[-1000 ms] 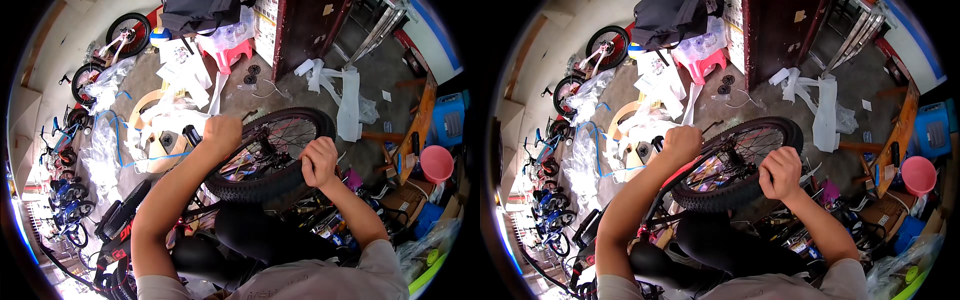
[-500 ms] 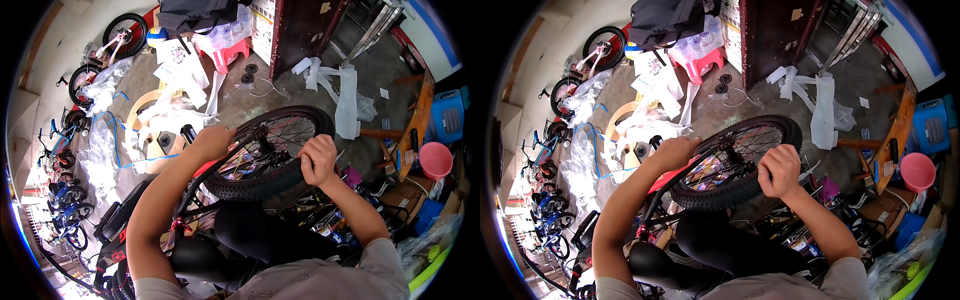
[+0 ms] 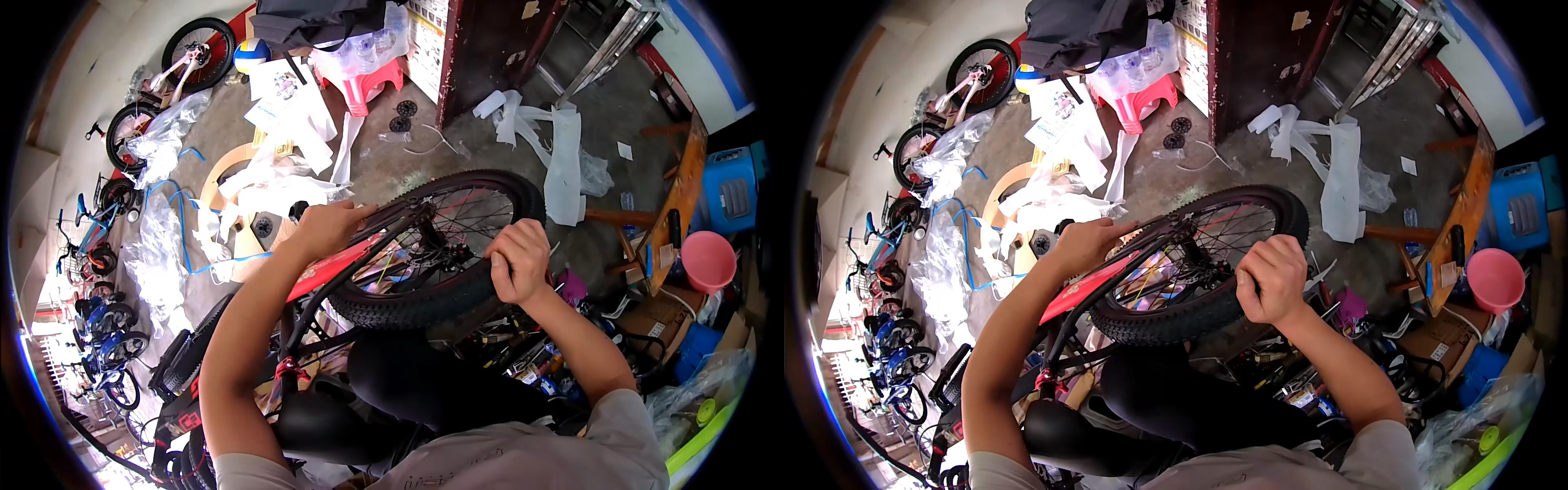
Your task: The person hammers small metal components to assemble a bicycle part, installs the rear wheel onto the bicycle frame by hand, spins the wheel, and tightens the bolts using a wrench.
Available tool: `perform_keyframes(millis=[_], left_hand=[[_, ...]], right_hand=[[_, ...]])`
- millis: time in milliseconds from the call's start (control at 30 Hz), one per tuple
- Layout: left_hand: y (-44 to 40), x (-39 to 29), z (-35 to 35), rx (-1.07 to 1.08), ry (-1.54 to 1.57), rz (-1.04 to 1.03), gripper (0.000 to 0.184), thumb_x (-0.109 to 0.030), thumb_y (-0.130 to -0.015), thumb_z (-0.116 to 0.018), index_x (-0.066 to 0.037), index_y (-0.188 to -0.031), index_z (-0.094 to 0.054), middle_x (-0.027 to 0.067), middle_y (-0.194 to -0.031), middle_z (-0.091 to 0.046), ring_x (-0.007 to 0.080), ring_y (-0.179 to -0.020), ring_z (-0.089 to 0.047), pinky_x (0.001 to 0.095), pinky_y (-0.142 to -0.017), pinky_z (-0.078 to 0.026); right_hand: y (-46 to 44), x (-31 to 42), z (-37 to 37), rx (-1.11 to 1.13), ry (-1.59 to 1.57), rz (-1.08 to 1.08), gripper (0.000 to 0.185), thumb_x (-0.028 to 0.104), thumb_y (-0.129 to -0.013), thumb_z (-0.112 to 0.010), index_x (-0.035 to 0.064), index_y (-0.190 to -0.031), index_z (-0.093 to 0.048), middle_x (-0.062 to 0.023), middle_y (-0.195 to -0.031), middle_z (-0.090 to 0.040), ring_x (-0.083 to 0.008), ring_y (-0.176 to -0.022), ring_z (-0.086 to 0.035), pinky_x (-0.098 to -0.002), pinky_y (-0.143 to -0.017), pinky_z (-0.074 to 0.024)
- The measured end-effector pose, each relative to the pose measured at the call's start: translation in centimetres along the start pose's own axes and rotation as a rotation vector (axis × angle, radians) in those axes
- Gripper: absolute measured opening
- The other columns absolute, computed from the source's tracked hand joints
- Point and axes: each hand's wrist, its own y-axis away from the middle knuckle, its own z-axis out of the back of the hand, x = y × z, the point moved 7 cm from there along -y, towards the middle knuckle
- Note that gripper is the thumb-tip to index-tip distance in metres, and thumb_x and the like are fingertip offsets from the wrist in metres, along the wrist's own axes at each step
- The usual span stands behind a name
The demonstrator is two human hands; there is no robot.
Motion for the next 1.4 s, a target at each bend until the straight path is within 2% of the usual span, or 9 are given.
perform_keyframes(millis=[367,700,800,1000,1133,1267,1333,1367,1400], left_hand=[[-0.8,3.1,-4.0,0.057,0.255,-0.03,0.053,-0.02,-0.096,-0.061,-0.031,-0.147,-0.055,0.0151,-0.103,-0.065,0.0359,-0.098,-0.067,0.0478,-0.084,-0.052],[-0.6,3.2,-6.0,-0.01,0.3,0.185,0.047,-0.009,-0.089,-0.055,-0.015,-0.134,-0.064,0.0234,-0.104,-0.07,0.0415,-0.097,-0.067,0.0512,-0.084,-0.052],[0.7,2.3,-5.5,-0.145,0.293,0.164,0.043,-0.014,-0.092,-0.059,-0.015,-0.134,-0.063,0.0206,-0.111,-0.07,0.0403,-0.099,-0.068,0.0501,-0.085,-0.054],[-1.1,3.4,-4.2,-0.037,0.146,0.28,0.031,-0.03,-0.099,-0.056,-0.016,-0.125,-0.068,0.0204,-0.106,-0.073,0.0391,-0.101,-0.07,0.0513,-0.086,-0.054],[1.4,5.8,1.8,-0.453,0.148,0.56,0.027,-0.035,-0.103,-0.055,-0.01,-0.112,-0.06,0.0214,-0.083,-0.072,0.0432,-0.081,-0.071,0.0536,-0.072,-0.056],[6.2,6.7,4.2,-0.363,-0.04,0.375,0.015,-0.021,-0.101,-0.056,-0.007,-0.108,-0.056,0.0173,-0.103,-0.073,0.0375,-0.104,-0.07,0.0471,-0.082,-0.058],[7.7,5.8,2.2,-0.407,-0.219,-0.059,0.024,-0.021,-0.099,-0.061,-0.01,-0.12,-0.058,0.0095,-0.119,-0.07,0.0324,-0.127,-0.06,0.0434,-0.088,-0.058],[8.2,6.0,0.6,-0.276,-0.237,-0.018,0.03,-0.018,-0.098,-0.061,-0.01,-0.126,-0.059,0.0055,-0.136,-0.064,0.0274,-0.144,-0.045,0.0405,-0.102,-0.053],[8.6,6.4,-0.3,-0.272,-0.231,-0.019,0.03,-0.018,-0.098,-0.061,-0.01,-0.126,-0.059,0.0055,-0.136,-0.064,0.0274,-0.144,-0.045,0.0405,-0.102,-0.053]], right_hand=[[-0.3,0.6,-0.4,0.019,0.016,0.005,0.013,0.018,-0.074,-0.061,0.0094,-0.065,-0.057,-0.0058,-0.066,-0.053,-0.0294,-0.063,-0.053,-0.0392,-0.071,-0.0417],[-0.3,0.7,-0.4,0.012,-0.009,0.007,0.014,0.018,-0.077,-0.06,0.009,-0.066,-0.059,-0.0054,-0.067,-0.057,-0.0289,-0.064,-0.054,-0.0392,-0.072,-0.0423],[-0.6,0.8,-0.6,0.012,0.001,0.021,0.014,0.017,-0.078,-0.06,0.0082,-0.067,-0.059,-0.0062,-0.067,-0.057,-0.0298,-0.064,-0.055,-0.0394,-0.072,-0.0423],[-1.0,0.6,-0.6,-0.006,0.023,0.052,0.015,0.015,-0.08,-0.06,0.0066,-0.068,-0.06,-0.0086,-0.069,-0.057,-0.0333,-0.068,-0.056,-0.0421,-0.072,-0.0426],[-0.4,0.8,-0.5,0.019,0.033,0.022,0.014,0.014,-0.079,-0.059,0.0069,-0.067,-0.058,-0.009,-0.068,-0.056,-0.0339,-0.068,-0.055,-0.042,-0.072,-0.0414],[-0.1,0.9,-0.5,0.012,0.022,0.021,0.014,0.014,-0.079,-0.059,0.007,-0.067,-0.058,-0.0087,-0.068,-0.055,-0.0329,-0.068,-0.055,-0.0415,-0.071,-0.0408],[0.0,1.0,-0.5,0.011,0.018,0.02,0.014,0.015,-0.078,-0.059,0.0069,-0.067,-0.058,-0.0086,-0.068,-0.056,-0.0326,-0.067,-0.054,-0.0412,-0.071,-0.0407],[0.1,1.0,-0.5,0.011,0.014,0.019,0.014,0.015,-0.078,-0.059,0.0066,-0.067,-0.059,-0.0086,-0.068,-0.056,-0.0324,-0.067,-0.054,-0.0412,-0.071,-0.0405],[0.1,1.0,-0.5,0.015,0.01,0.019,0.014,0.015,-0.078,-0.059,0.0063,-0.068,-0.059,-0.0086,-0.068,-0.056,-0.0322,-0.067,-0.054,-0.0411,-0.071,-0.0404]])
